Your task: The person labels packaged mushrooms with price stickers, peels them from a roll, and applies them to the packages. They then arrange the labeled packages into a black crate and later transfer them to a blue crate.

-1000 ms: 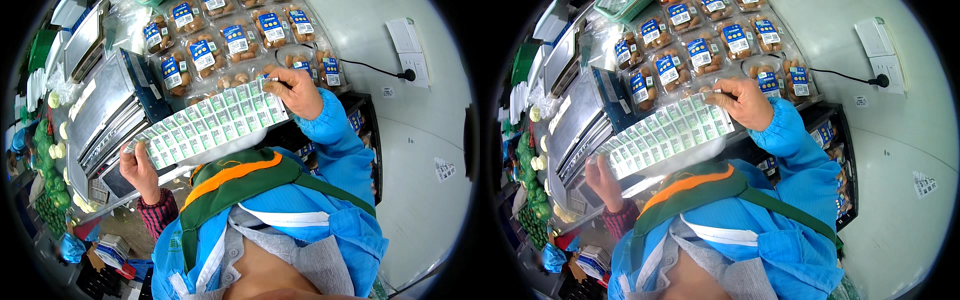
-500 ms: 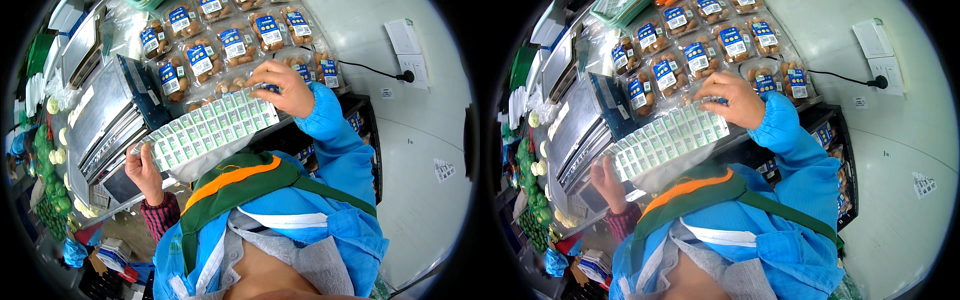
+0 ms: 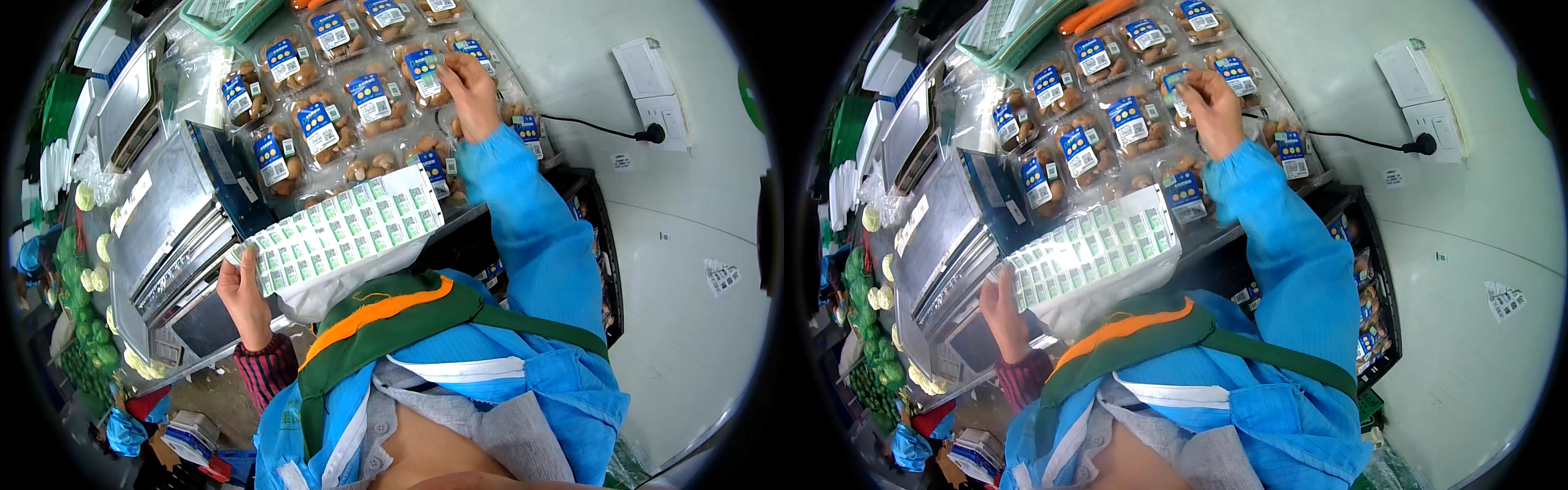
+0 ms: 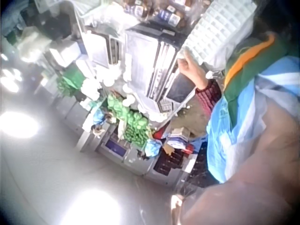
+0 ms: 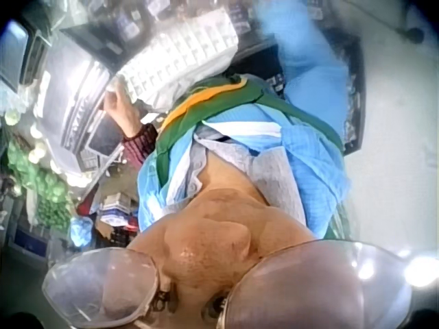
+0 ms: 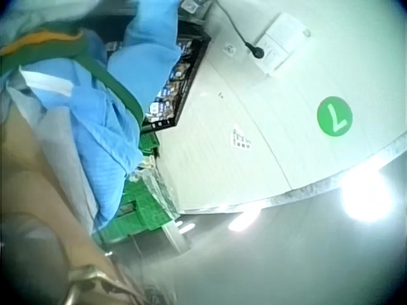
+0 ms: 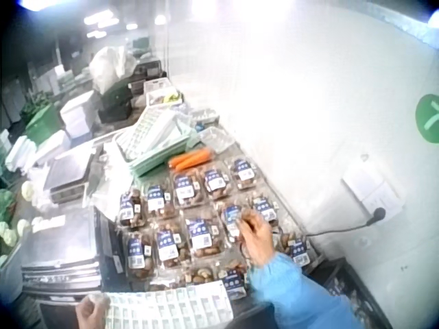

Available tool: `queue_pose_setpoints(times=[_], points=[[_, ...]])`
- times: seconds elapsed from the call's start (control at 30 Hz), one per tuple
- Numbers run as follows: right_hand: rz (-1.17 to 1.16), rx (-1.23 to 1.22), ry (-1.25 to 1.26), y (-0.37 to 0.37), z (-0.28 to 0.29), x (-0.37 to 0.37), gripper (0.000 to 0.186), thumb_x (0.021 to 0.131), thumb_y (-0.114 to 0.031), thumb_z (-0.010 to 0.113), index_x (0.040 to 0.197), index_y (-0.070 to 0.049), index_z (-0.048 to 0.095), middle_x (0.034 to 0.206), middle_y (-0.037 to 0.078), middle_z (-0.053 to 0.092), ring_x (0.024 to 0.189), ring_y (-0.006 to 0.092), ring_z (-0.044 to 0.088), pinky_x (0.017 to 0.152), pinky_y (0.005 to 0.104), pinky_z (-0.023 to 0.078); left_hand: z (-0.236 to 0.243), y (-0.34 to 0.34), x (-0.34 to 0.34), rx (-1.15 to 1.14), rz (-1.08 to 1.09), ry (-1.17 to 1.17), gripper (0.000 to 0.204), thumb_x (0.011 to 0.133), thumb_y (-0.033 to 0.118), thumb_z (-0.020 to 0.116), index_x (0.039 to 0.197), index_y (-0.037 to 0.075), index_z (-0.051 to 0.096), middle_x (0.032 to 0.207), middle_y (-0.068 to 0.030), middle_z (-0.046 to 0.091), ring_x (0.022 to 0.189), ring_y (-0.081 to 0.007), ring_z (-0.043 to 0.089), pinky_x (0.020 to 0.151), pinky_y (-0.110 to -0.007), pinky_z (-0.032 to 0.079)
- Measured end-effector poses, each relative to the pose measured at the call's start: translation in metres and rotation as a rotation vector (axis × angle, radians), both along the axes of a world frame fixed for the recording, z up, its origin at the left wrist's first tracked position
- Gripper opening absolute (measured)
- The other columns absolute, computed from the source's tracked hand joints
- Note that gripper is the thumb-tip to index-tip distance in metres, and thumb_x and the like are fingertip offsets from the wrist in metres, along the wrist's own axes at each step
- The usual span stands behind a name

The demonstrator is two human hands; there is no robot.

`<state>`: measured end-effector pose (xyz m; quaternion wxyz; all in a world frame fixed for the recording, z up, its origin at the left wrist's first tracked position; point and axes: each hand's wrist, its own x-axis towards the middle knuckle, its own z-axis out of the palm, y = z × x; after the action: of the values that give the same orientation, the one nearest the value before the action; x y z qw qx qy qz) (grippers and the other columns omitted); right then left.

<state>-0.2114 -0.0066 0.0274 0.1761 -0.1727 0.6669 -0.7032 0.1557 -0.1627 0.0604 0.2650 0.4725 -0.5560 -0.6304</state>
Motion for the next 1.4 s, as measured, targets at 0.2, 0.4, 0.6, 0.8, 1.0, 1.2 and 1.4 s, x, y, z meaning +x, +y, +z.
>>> queue_pose_setpoints(times=[0.2,0.4,0.6,0.8,1.0,1.2,1.4], points=[[-0.161,0.124,0.105,-0.054,-0.113,-0.079,0.041,0.081,-0.004,0.068,0.115,0.001,0.046,0.092,0.013,0.066,0.083,0.0171,0.063,0.07,0.0301,0.051,0.002,0.0,0.004,-0.023,0.04,0.033,0.015,0.093,0.012,0.059,0.099,-0.002,0.061,0.09,-0.0034,0.066,0.076,-0.0045,0.058,0.066,-0.02,0.046],[-0.215,0.59,0.497,-0.065,-0.126,-0.087,0.038,0.078,-0.008,0.071,0.11,-0.001,0.053,0.086,0.014,0.067,0.079,0.0243,0.066,0.071,0.0354,0.052,-0.002,-0.005,0.014,-0.03,0.08,0.037,0.014,0.093,0.012,0.059,0.096,-0.001,0.062,0.088,-0.0033,0.066,0.073,-0.0035,0.057,0.064,-0.019,0.045],[-0.283,0.351,0.183,-0.057,-0.115,-0.075,0.021,0.081,-0.012,0.07,0.096,0.001,0.062,0.085,0.01,0.066,0.076,0.0192,0.063,0.066,0.0319,0.05,-0.004,-0.017,0.025,-0.041,0.095,0.081,0.014,0.093,0.011,0.058,0.097,-0.002,0.062,0.089,-0.0031,0.066,0.074,-0.004,0.056,0.066,-0.019,0.045],[-0.133,0.133,-0.176,-0.094,-0.109,0.01,0.02,0.084,-0.013,0.069,0.093,0.003,0.065,0.079,0.008,0.066,0.066,0.0125,0.061,0.056,0.0247,0.048,-0.007,-0.027,0.04,-0.066,0.078,0.065,0.015,0.093,0.011,0.058,0.099,-0.003,0.062,0.091,-0.003,0.065,0.078,-0.0045,0.055,0.07,-0.02,0.044],[-0.141,0.397,0.173,-0.129,-0.155,0.012,0.017,0.082,-0.014,0.069,0.085,0.002,0.066,0.077,0.011,0.066,0.063,0.0162,0.064,0.051,0.0279,0.048,-0.004,-0.033,0.051,-0.096,0.085,-0.01,0.015,0.093,0.012,0.059,0.097,-0.003,0.062,0.088,-0.0027,0.066,0.075,-0.0042,0.055,0.067,-0.019,0.044],[-0.228,0.631,0.348,-0.13,-0.137,-0.01,0.016,0.073,-0.019,0.072,0.081,-0.006,0.068,0.093,0.014,0.063,0.086,0.0316,0.061,0.075,0.0401,0.049,-0.01,-0.044,0.061,-0.082,0.076,0.024,0.015,0.093,0.011,0.059,0.096,-0.002,0.063,0.086,-0.0018,0.065,0.074,-0.0032,0.054,0.065,-0.019,0.043],[-0.293,0.934,1.029,-0.083,-0.128,-0.048,0.02,0.084,-0.017,0.06,0.099,-0.006,0.068,0.11,0.016,0.063,0.092,0.0309,0.061,0.081,0.0408,0.049,-0.017,-0.059,0.065,-0.064,0.063,0.009,0.013,0.092,0.007,0.058,0.099,-0.003,0.062,0.091,-0.0025,0.065,0.079,-0.0043,0.054,0.07,-0.019,0.044]])
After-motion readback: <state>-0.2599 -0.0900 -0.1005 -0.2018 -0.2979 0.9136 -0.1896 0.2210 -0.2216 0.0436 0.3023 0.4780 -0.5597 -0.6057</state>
